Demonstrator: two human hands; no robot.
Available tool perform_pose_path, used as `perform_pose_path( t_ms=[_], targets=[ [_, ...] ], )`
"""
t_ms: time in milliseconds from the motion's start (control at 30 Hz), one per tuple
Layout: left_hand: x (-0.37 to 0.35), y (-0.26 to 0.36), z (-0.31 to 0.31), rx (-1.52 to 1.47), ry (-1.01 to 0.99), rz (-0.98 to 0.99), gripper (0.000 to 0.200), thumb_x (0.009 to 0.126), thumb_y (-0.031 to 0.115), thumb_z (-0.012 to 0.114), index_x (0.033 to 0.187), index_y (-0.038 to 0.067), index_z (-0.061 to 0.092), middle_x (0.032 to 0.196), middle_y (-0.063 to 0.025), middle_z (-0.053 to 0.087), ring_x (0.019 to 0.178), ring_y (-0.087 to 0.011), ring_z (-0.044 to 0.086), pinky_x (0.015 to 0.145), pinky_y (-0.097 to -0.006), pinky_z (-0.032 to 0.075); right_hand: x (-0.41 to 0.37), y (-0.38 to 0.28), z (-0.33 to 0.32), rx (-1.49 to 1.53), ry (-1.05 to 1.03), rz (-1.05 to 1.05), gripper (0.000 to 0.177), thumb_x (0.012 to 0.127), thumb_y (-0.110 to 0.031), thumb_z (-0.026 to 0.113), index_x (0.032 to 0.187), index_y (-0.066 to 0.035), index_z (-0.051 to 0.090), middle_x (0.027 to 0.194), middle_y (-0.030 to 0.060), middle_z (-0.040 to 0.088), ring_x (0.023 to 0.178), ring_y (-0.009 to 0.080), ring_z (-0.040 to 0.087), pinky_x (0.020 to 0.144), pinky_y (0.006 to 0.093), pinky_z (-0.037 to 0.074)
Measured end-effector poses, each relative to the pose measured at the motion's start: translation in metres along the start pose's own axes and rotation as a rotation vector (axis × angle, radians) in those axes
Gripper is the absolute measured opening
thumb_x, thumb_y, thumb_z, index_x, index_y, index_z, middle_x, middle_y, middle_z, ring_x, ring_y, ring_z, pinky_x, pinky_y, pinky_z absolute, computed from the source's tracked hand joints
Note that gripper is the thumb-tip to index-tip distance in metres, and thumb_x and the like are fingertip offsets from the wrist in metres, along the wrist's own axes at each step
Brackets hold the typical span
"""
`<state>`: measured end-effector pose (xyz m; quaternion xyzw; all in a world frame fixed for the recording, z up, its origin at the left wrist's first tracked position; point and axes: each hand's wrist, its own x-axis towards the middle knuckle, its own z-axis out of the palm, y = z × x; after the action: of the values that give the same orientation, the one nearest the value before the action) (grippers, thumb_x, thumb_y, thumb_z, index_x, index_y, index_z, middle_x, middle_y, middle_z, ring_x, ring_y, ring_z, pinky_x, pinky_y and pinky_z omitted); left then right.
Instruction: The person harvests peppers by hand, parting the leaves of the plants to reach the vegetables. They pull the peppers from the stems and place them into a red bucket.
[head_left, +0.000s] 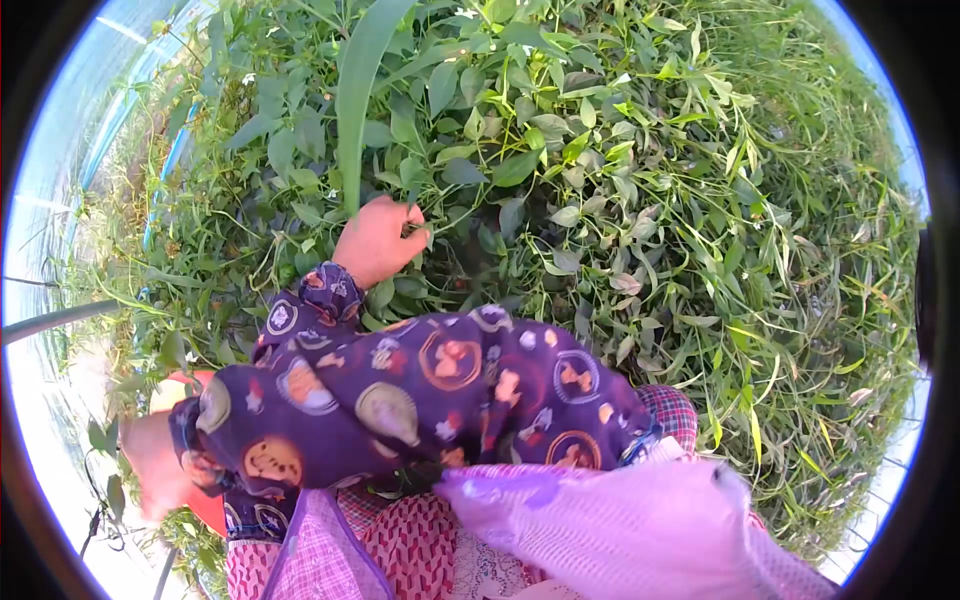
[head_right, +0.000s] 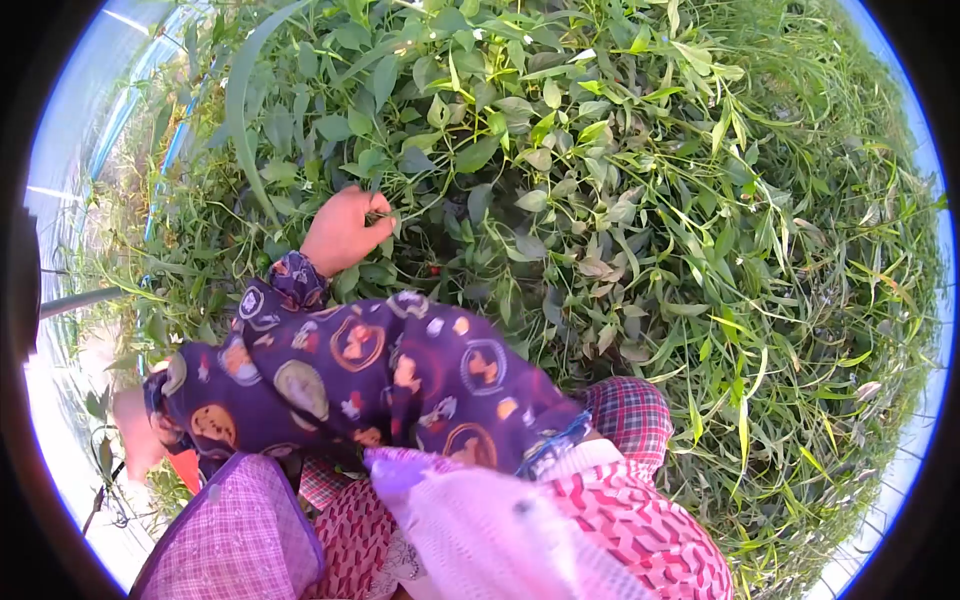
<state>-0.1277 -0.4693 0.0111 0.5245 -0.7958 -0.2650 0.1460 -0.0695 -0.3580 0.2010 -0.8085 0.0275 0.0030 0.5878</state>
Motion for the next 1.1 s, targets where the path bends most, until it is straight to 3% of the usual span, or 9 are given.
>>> perform_pose_path(
  t_ms=[67, 133, 233, 333, 433, 600, 700, 867, 1100],
  targets=[
    [-0.006, 0.004, 0.001, 0.005, 0.084, -0.049, 0.02, 0.079, 0.025, 0.068, 0.087, 0.007, 0.066, 0.078, -0.0132, 0.059, 0.078, -0.0302, 0.059, 0.07, -0.0396, 0.047, 0.028, 0.01, 0.029, -0.274, 0.16, 0.004, 0.036, 0.074, -0.036, 0.073, 0.094, -0.005, 0.073, 0.103, 0.0148, 0.068, 0.098, 0.0208, 0.065, 0.082, 0.0346, 0.052],
    [-0.004, 0.001, -0.003, 0.055, 0.044, -0.017, 0.035, 0.078, 0.031, 0.071, 0.105, 0.009, 0.063, 0.081, -0.0129, 0.06, 0.08, -0.0297, 0.061, 0.07, -0.04, 0.049, -0.003, 0.037, 0.028, -0.49, 0.823, -0.355, 0.027, 0.074, -0.027, 0.071, 0.084, -0.001, 0.067, 0.086, 0.0092, 0.06, 0.087, 0.0257, 0.061, 0.072, 0.0393, 0.051],
    [-0.001, 0.031, -0.024, 0.288, 0.023, -0.241, 0.077, 0.073, 0.044, 0.075, 0.132, 0.003, 0.047, 0.093, -0.0146, 0.064, 0.089, -0.0286, 0.062, 0.075, -0.0394, 0.054, -0.089, 0.09, -0.032, -0.421, 0.871, -0.591, 0.012, 0.072, -0.015, 0.066, 0.071, -0.008, 0.057, 0.077, 0.0077, 0.055, 0.076, 0.0285, 0.056, 0.068, 0.0394, 0.047],
    [0.008, -0.048, 0.011, 0.592, 0.34, 0.121, 0.064, 0.075, 0.029, 0.071, 0.132, 0.007, 0.051, 0.092, -0.0109, 0.064, 0.094, -0.0259, 0.06, 0.076, -0.0362, 0.052, -0.184, 0.145, -0.067, -0.544, 0.895, -0.258, 0.011, 0.07, -0.014, 0.064, 0.069, -0.009, 0.055, 0.067, 0.0061, 0.055, 0.066, 0.0291, 0.059, 0.062, 0.0412, 0.048],
    [0.01, 0.001, -0.024, 0.613, 0.361, -0.039, 0.057, 0.073, 0.018, 0.073, 0.126, 0.008, 0.056, 0.092, -0.0099, 0.063, 0.094, -0.0281, 0.058, 0.081, -0.0384, 0.05, -0.251, 0.227, -0.082, -0.664, 0.48, 0.679, 0.017, 0.069, -0.017, 0.06, 0.074, -0.002, 0.068, 0.072, 0.0178, 0.064, 0.068, 0.0374, 0.063, 0.069, 0.0436, 0.053],
    [0.015, -0.007, -0.036, 0.681, 0.397, -0.058, 0.053, 0.076, 0.017, 0.072, 0.125, 0.009, 0.056, 0.099, -0.0117, 0.062, 0.099, -0.0303, 0.057, 0.084, -0.0397, 0.05, -0.326, 0.277, -0.107, -1.354, 0.815, 0.8, 0.039, 0.075, -0.008, 0.06, 0.114, -0.006, 0.061, 0.118, 0.0187, 0.061, 0.111, 0.0307, 0.059, 0.089, 0.0395, 0.05],
    [0.014, -0.005, -0.039, 0.649, 0.412, -0.086, 0.045, 0.076, 0.017, 0.072, 0.118, 0.007, 0.058, 0.097, -0.0134, 0.062, 0.098, -0.0324, 0.056, 0.082, -0.0416, 0.05, -0.377, 0.237, -0.142, -0.906, 0.732, 1.237, 0.044, 0.077, -0.013, 0.06, 0.121, -0.01, 0.058, 0.12, 0.0145, 0.061, 0.112, 0.0285, 0.059, 0.099, 0.042, 0.045],
    [0.014, -0.036, -0.036, 0.682, 0.425, -0.127, 0.037, 0.076, 0.018, 0.069, 0.109, 0.005, 0.06, 0.097, -0.0121, 0.063, 0.096, -0.0318, 0.057, 0.081, -0.0419, 0.05, -0.446, 0.272, -0.131, -0.952, 1.137, 0.829, 0.059, 0.081, -0.029, 0.062, 0.134, -0.006, 0.049, 0.121, 0.0196, 0.06, 0.12, 0.0343, 0.053, 0.102, 0.0418, 0.042],
    [0.011, -0.03, -0.04, 0.67, 0.419, -0.217, 0.048, 0.074, 0.017, 0.071, 0.12, 0.009, 0.059, 0.103, -0.0104, 0.065, 0.1, -0.0302, 0.058, 0.084, -0.0402, 0.051, -0.424, 0.234, -0.122, -0.993, 0.848, 1.032, 0.035, 0.081, -0.036, 0.061, 0.105, -0.009, 0.064, 0.094, 0.0129, 0.07, 0.089, 0.0325, 0.067, 0.077, 0.042, 0.054]
  ],
)
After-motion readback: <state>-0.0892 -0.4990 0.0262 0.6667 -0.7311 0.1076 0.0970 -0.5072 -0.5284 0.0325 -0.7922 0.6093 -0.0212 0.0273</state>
